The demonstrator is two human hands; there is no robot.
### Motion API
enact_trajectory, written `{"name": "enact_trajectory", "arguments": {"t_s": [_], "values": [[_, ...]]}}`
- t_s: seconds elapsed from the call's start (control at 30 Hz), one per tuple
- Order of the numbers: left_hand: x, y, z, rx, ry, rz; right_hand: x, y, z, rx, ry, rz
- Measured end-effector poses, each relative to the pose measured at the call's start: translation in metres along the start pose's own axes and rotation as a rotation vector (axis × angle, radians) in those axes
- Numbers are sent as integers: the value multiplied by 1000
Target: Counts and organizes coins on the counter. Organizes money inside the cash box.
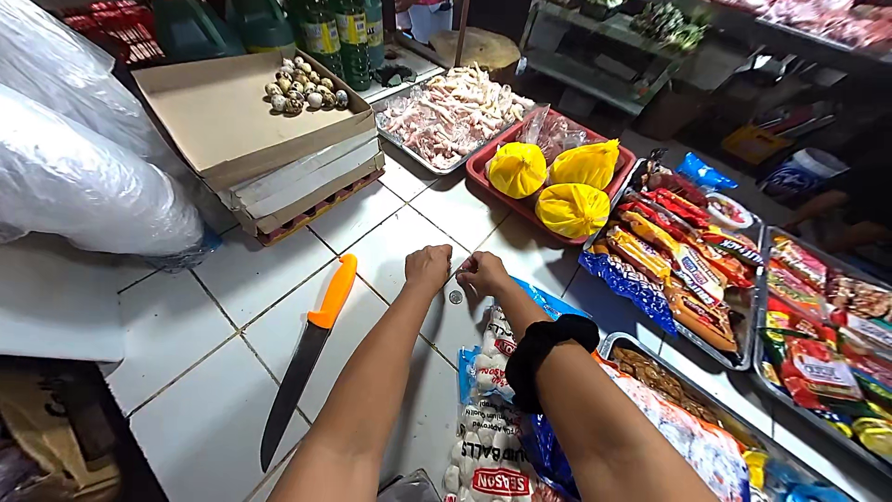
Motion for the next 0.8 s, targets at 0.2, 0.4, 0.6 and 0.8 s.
{"name": "enact_trajectory", "arguments": {"t_s": [0.2, 0.4, 0.6, 0.8], "values": [[-23, -7, 11, -252, 128, -59, 3, 19, -10, 154, -1098, 372], [-96, 71, 4, 211, 1358, -313, -1, 22, -13, 84, -393, 81], [-114, 176, -8, 333, 1707, -896, -5, 38, 9, 7, 167, -72], [-71, 235, -18, 383, 1700, -851, -12, 59, 22, -177, 240, -6]]}}
Point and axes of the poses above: each hand's wrist, its own y-axis away from the middle knuckle, its own z-axis out of the palm, x = y × z, the point moved 5 cm from there along -y, towards the middle knuckle, and after that the axes turned 12 degrees about x, right-handed, at the moved point
